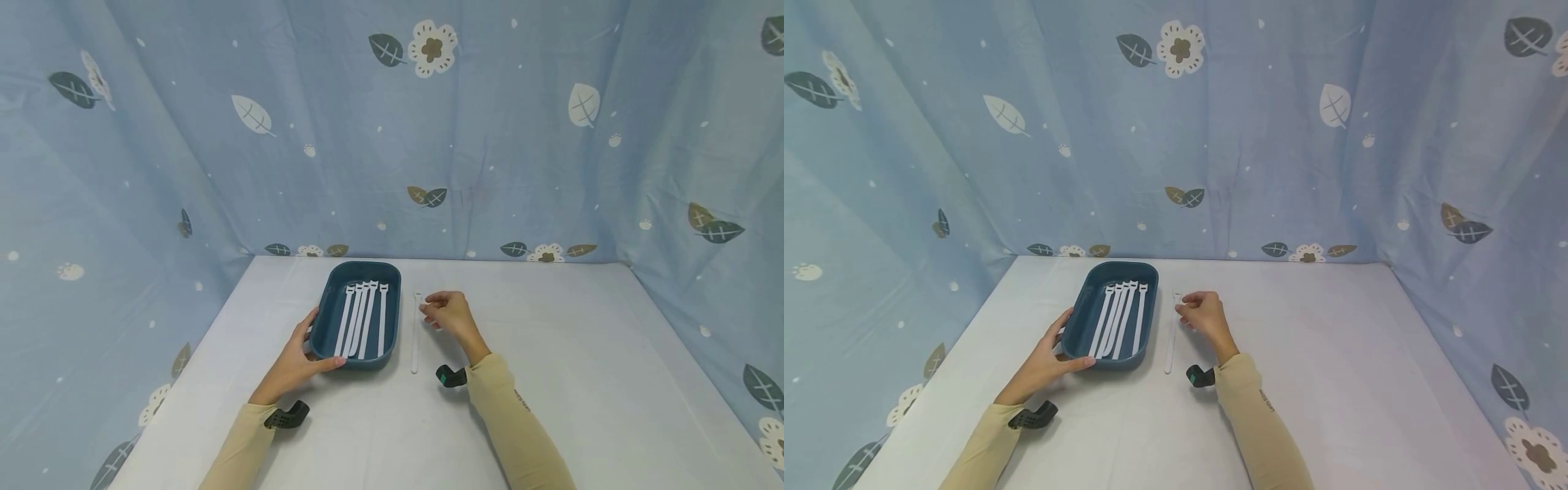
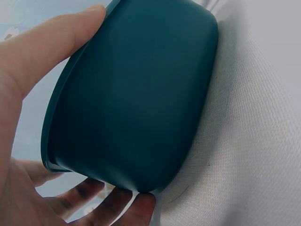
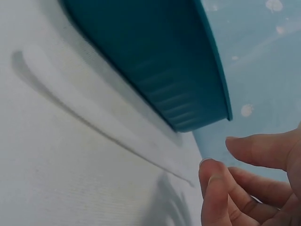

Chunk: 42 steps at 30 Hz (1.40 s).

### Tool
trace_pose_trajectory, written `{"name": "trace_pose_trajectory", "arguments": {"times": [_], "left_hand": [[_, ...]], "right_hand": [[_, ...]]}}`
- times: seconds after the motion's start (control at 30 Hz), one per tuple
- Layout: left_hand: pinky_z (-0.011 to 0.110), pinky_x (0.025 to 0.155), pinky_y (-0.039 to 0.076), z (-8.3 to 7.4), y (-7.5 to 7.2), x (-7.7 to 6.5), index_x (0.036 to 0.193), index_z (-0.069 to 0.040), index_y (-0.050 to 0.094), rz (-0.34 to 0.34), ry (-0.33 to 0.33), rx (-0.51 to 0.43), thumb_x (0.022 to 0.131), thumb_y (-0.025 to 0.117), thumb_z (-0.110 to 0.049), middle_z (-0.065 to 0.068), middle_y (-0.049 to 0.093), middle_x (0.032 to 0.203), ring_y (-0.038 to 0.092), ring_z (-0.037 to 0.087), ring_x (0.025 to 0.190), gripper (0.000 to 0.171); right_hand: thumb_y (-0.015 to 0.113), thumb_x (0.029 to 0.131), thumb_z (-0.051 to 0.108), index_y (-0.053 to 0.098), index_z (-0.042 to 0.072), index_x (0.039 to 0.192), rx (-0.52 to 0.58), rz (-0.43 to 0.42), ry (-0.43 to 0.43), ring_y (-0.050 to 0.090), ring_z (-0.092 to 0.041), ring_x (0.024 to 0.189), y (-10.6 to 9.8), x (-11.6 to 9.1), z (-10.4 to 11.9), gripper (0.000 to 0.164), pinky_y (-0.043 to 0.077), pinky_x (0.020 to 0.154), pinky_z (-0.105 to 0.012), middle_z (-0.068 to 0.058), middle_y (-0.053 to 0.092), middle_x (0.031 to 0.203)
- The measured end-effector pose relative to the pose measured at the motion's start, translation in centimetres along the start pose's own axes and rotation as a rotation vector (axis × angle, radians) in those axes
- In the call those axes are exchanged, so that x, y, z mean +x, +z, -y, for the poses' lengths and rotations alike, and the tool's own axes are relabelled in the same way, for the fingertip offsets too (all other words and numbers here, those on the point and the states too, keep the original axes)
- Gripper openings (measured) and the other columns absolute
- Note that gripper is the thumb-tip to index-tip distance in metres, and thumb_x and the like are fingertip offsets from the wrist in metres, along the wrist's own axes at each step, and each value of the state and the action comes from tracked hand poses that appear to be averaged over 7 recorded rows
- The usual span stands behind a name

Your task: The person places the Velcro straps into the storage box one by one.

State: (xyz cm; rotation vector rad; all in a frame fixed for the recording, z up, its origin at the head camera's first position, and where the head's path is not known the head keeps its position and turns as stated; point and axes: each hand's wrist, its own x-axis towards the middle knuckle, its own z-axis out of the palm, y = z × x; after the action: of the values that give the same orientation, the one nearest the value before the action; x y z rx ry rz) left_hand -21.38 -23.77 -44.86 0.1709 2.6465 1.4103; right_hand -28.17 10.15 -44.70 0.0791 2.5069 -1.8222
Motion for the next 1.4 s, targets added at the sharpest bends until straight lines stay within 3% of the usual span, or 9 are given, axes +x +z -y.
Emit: {"name": "trace_pose_trajectory", "arguments": {"times": [0.4,0.93,1.4], "left_hand": [[0.057,0.112,0.048,0.4,0.0,0.1,0.167,-0.034,0.008,0.009,0.009,-0.006,0.079,0.089,-0.044,0.016,0.02,0.17,0.036,0.048,0.15,0.119],[0.056,0.113,0.048,0.3,0.0,0.2,0.167,-0.03,0.008,0.011,0.009,0.002,0.08,0.089,-0.045,0.015,0.018,0.171,0.033,0.047,0.152,0.12],[0.056,0.113,0.048,0.4,0.0,0.2,0.167,-0.029,0.007,0.01,0.011,-0.003,0.081,0.088,-0.044,0.015,0.017,0.171,0.033,0.047,0.152,0.12]], "right_hand": [[0.077,0.092,0.013,0.072,-0.005,0.114,-0.084,-0.01,0.001,0.067,-0.013,0.066,0.7,0.0,-0.8,0.029,0.054,0.058,-0.023,-0.013,0.073,0.085],[0.08,0.088,0.008,0.071,-0.006,0.115,-0.168,-0.005,-0.007,0.066,-0.012,0.062,1.8,0.2,-1.0,0.032,0.054,0.057,-0.023,-0.014,0.074,0.09],[0.087,0.081,0.011,0.072,-0.007,0.116,-0.299,-0.035,-0.054,0.061,-0.017,0.07,2.7,-0.2,-0.5,0.042,0.048,0.06,-0.025,-0.011,0.071,0.085]]}}
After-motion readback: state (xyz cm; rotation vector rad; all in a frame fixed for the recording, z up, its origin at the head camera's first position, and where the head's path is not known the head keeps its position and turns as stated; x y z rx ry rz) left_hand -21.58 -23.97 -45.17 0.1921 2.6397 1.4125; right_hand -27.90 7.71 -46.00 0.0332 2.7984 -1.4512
